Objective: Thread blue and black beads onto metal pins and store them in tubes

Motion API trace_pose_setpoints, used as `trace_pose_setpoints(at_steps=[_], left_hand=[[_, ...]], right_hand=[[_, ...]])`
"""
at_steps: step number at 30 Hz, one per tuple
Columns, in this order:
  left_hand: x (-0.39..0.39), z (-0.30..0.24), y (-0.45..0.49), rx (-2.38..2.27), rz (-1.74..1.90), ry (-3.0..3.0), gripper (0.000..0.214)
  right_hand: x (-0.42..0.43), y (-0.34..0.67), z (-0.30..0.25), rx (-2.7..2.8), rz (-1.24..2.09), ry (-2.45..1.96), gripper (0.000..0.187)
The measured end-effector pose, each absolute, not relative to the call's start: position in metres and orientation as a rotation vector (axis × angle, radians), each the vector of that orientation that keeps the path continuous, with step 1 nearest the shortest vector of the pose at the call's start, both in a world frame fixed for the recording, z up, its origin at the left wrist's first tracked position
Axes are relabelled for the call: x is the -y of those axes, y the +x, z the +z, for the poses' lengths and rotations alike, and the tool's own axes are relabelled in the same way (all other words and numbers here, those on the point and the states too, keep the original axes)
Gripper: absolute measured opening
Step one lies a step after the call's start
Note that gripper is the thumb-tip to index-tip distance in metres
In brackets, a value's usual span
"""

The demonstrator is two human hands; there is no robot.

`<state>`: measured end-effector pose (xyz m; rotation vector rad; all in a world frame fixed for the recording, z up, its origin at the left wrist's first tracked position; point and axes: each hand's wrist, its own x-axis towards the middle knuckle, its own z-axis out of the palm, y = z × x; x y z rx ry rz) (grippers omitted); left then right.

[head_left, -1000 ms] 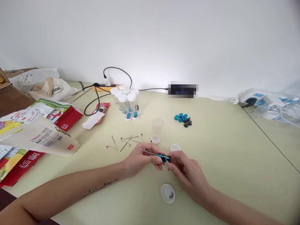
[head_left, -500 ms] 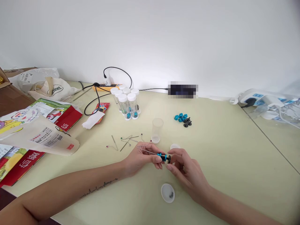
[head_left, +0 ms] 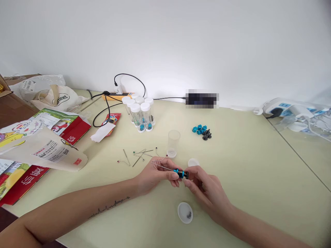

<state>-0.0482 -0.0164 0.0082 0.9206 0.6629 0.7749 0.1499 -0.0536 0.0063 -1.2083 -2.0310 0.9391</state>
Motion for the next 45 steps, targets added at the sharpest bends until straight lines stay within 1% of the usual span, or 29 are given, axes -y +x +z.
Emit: trace_pose_setpoints(at_steps=[4,7,12,16,21,25,29,33,37,42,45], left_hand=[[0.0163,0.0079,-0.0483,-0.658,0.785,0.919,0.022],[0.0164,0.0074,-0.0486,-0.649,0.779,0.921,0.021],[0.0163,0.006,-0.049,-0.629,0.793,0.92,0.018],[0.016,0.0056,-0.0492,-0.621,0.785,0.92,0.016],[0.0163,0.005,-0.0497,-0.617,0.795,0.924,0.016],[0.0161,0.0049,-0.0496,-0.61,0.785,0.928,0.015],[0.0154,0.0048,-0.0494,-0.615,0.796,0.921,0.015],[0.0159,0.005,-0.0499,-0.62,0.785,0.929,0.015],[0.0166,0.0056,-0.0502,-0.634,0.786,0.926,0.017],[0.0158,0.0054,-0.0499,-0.642,0.777,0.928,0.018],[0.0159,0.005,-0.05,-0.636,0.783,0.928,0.017]], right_hand=[[0.0537,0.1497,0.0065,2.018,0.941,-1.216,0.017],[0.0539,0.1495,0.0073,2.041,0.922,-1.201,0.009],[0.0533,0.1493,0.0087,2.027,0.933,-1.208,0.014],[0.0532,0.1491,0.0078,2.055,0.876,-1.199,0.008],[0.0535,0.1498,0.0057,2.041,0.858,-1.203,0.014],[0.0534,0.1504,0.0058,2.062,0.843,-1.181,0.008],[0.0534,0.1498,0.0068,2.021,0.894,-1.196,0.013],[0.0526,0.1494,0.0069,2.046,0.872,-1.19,0.006],[0.0527,0.1496,0.0058,2.017,0.897,-1.213,0.011],[0.0536,0.1503,0.0049,2.043,0.872,-1.205,0.003],[0.0528,0.1503,0.0046,2.024,0.906,-1.218,0.01]])
